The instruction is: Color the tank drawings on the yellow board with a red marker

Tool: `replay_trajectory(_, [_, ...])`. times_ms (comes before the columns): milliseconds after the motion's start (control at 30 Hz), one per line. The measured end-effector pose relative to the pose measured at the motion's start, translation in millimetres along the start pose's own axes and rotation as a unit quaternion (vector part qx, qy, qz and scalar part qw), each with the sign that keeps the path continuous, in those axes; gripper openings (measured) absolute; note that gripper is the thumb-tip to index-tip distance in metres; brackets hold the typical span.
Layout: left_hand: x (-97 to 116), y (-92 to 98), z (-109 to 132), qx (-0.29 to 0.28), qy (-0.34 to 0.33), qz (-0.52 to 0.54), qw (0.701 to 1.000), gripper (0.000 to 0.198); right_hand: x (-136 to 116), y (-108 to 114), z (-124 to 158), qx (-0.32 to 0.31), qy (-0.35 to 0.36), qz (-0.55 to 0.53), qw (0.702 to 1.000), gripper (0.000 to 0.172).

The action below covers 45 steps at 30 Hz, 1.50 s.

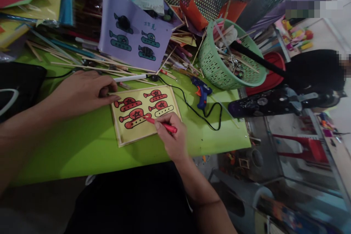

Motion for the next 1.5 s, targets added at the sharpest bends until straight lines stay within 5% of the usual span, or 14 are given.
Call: replay_trajectory(1500, [-4.1, -5.1, -1.2, 0.021, 0.003, 0.019, 1.0, 0.019, -2.9, -2.7, 3.1, -0.054, 0.004, 0.018, 0.998, 0.006])
Point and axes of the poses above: each hand's wrist, its own z-axis away from the middle knuckle, its own y-axis out of the back of the hand, x = y × z, the point moved 3 cm from there along -z, towards the middle knuckle, and after that the axes turned 10 degrees about x, right-handed, at the moved point
